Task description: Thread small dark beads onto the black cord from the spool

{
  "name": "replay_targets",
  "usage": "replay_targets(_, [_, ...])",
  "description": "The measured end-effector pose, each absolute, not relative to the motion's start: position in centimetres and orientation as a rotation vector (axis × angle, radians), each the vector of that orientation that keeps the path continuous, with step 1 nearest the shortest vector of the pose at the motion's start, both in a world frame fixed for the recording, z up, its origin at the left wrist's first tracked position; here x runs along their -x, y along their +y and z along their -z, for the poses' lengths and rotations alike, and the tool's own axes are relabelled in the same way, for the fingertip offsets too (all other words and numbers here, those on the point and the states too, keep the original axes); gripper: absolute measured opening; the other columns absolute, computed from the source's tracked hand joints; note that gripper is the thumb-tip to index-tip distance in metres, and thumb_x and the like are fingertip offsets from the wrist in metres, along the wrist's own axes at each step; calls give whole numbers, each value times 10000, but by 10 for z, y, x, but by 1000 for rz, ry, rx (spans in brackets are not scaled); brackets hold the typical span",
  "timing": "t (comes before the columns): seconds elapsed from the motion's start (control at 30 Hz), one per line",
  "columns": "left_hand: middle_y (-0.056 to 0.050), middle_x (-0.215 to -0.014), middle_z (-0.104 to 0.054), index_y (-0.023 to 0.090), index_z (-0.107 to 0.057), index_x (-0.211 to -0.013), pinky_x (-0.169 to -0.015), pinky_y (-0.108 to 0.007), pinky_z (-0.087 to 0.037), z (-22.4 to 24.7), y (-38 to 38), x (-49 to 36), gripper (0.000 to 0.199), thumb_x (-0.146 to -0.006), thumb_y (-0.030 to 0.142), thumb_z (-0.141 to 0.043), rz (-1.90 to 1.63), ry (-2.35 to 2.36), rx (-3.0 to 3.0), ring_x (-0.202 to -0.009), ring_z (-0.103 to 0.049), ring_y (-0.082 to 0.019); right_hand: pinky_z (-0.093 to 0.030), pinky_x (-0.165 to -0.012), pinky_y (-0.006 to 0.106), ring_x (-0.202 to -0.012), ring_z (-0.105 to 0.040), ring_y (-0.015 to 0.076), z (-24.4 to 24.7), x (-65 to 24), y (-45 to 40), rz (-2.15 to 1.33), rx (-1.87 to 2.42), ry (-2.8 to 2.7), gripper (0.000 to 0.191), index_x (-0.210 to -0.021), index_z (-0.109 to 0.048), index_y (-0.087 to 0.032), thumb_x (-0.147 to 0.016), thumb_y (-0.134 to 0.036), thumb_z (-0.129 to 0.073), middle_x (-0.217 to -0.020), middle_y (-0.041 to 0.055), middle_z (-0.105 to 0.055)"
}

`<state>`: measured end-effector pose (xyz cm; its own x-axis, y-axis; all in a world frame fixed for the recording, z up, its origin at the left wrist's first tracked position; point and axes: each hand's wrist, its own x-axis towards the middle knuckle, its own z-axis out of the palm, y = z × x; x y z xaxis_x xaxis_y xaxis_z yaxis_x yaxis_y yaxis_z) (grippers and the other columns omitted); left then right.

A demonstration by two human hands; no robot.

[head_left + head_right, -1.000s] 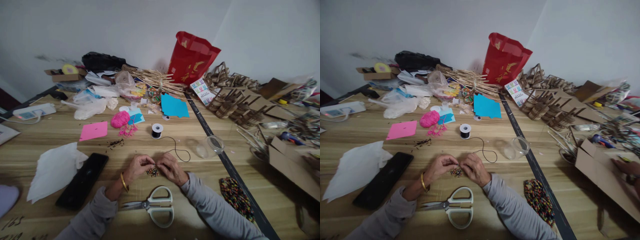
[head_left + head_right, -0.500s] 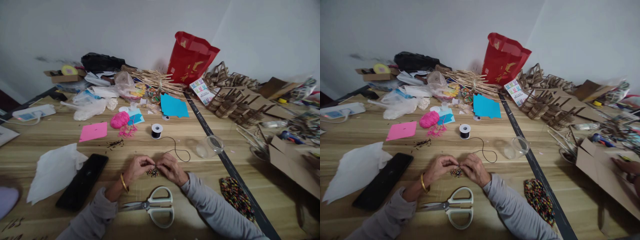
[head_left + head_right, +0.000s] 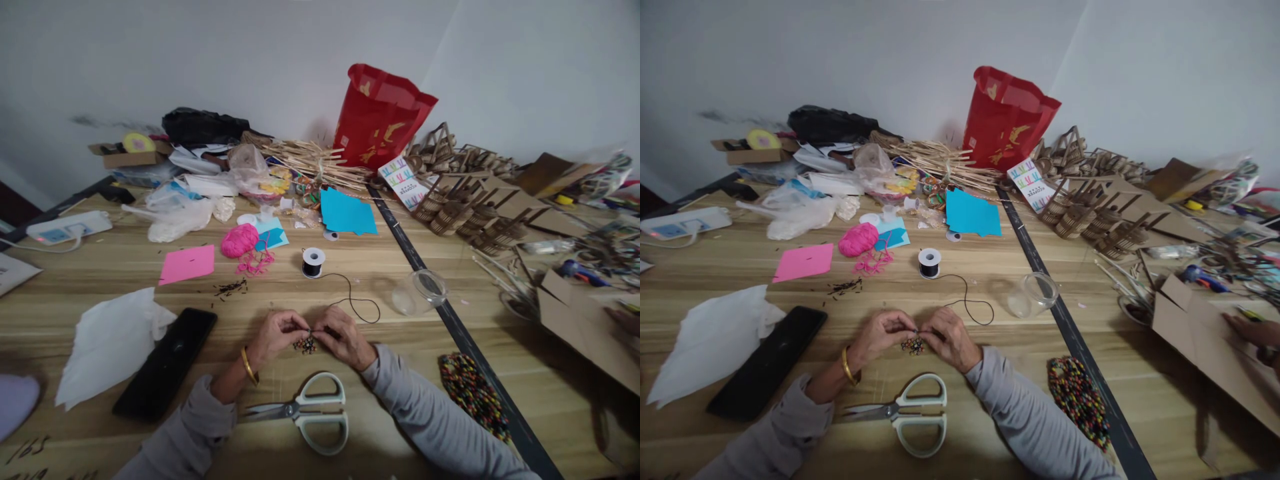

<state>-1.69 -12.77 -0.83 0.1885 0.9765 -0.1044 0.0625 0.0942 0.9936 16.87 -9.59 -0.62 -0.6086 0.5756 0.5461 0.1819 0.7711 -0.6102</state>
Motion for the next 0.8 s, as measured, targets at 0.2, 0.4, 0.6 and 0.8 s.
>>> replay_targets(0.2, [-47, -668, -661, 103, -637, -657, -619, -242, -463, 6, -128, 17, 146, -609, 216, -716, -964, 1149, -1268, -633, -588, -137, -418, -674, 297, -693, -526, 162, 6, -168, -96, -677, 547, -2186, 189, -765, -540, -168, -882, -312, -501, -702, 47, -579])
replay_targets(0.4, [-43, -645, -659, 107, -652, -657, -590, -230, -444, 7, -127, 18, 127, -649, 229, -684, -952, 1163, -1345, -604, -568, -132, -426, -690, 305, -741, -535, 174, 5, -169, -97, -650, 548, -2221, 145, -828, -544, -167, -859, -308, -532, -758, 63, -585])
replay_targets(0.6, [-43, -676, -656, 114, -658, -657, -619, -233, -443, 5, -128, 17, 113, -676, 226, -658, -935, 1158, -1421, -653, -571, -142, -428, -710, 315, -764, -534, 179, 5, -169, -97, -648, 541, -2252, 80, -831, -534, -174, -855, -248, -512, -777, 64, -576])
replay_targets(0.8, [-47, -669, -641, 109, -650, -655, -612, -237, -441, 2, -128, 17, 110, -672, 217, -650, -948, 1190, -1429, -640, -566, -145, -417, -678, 326, -744, -486, 189, 8, -169, -98, -580, 593, -2238, 122, -890, -484, -171, -771, -197, -494, -787, 63, -530])
